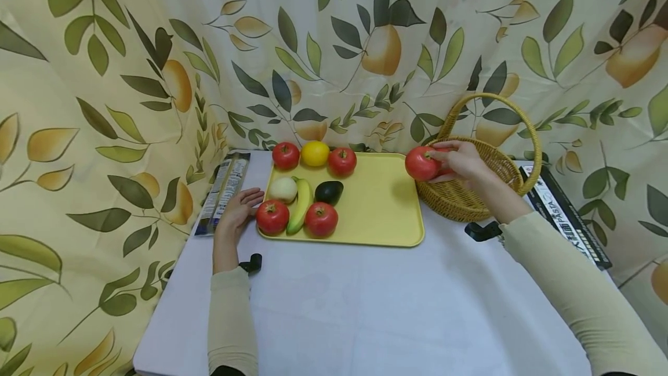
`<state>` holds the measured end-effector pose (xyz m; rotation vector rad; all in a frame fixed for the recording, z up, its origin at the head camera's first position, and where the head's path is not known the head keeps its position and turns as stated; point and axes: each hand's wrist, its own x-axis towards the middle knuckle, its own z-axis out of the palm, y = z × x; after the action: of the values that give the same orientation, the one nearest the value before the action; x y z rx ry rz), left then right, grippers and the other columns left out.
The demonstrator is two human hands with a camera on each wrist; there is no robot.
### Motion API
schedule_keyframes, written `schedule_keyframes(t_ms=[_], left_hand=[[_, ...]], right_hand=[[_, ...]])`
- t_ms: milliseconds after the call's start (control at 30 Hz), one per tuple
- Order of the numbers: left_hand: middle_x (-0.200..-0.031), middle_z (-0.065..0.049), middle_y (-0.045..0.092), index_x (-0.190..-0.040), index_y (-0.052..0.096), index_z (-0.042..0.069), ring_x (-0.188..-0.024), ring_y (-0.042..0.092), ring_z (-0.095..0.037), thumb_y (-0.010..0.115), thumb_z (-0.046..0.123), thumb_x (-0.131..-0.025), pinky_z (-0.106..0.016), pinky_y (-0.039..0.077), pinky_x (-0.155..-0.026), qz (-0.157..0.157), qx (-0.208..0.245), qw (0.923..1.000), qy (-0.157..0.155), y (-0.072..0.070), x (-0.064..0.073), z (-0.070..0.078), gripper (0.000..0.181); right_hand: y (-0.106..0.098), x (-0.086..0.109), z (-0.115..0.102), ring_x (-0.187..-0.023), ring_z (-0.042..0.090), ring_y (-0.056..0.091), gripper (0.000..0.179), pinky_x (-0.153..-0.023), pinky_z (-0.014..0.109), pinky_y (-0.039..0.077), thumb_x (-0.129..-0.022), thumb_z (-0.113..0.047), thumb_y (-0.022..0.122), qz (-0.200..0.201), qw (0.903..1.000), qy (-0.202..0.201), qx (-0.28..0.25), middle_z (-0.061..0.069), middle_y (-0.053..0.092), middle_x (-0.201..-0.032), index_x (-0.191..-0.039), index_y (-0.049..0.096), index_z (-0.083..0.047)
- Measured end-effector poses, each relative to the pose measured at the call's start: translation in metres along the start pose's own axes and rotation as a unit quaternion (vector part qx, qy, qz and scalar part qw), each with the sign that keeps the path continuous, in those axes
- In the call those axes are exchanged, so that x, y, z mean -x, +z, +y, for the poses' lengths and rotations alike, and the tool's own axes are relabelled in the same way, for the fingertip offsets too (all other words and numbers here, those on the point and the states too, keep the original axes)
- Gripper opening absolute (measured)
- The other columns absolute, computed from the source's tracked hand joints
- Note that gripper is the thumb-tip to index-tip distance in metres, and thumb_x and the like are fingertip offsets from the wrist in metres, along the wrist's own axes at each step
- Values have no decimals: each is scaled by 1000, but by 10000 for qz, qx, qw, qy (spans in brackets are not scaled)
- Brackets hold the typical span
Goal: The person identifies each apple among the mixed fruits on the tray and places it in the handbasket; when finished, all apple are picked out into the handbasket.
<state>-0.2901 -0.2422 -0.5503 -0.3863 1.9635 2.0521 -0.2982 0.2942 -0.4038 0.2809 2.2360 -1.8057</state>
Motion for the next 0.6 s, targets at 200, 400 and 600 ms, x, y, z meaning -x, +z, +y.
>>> schedule_keyframes(t_ms=[200, 400, 600], left_hand=[[-160, -19, 45, -159, 37, 2, -147, 45, -29, 44, -28, -86, -17, 52, -87, -42, 29, 9999, 88, -1, 2, 0, 79], [-161, -21, 43, -160, 35, 0, -148, 43, -31, 43, -28, -86, -16, 52, -85, -133, 74, 9997, 175, -3, 0, -1, 79], [-160, -18, 45, -159, 36, 2, -147, 44, -29, 43, -27, -86, -16, 52, -86, -78, 115, 9999, 89, -4, -1, -1, 80]], right_hand=[[-11, 4, 2, -118, 35, 58, 65, -84, 50, 60, -106, -21, 61, 122, 9991, 126, 386, 25, 38, -145, -158, 31, 4], [-23, 3, 9, -117, 33, 54, 64, -85, 49, 61, -106, -23, 61, 226, 9983, 224, 493, 22, 41, -141, -157, 33, 3], [-29, 3, 14, -120, 36, 52, 62, -85, 47, 61, -107, -24, 59, 287, 9950, 165, 945, 26, 40, -142, -156, 33, 5]])
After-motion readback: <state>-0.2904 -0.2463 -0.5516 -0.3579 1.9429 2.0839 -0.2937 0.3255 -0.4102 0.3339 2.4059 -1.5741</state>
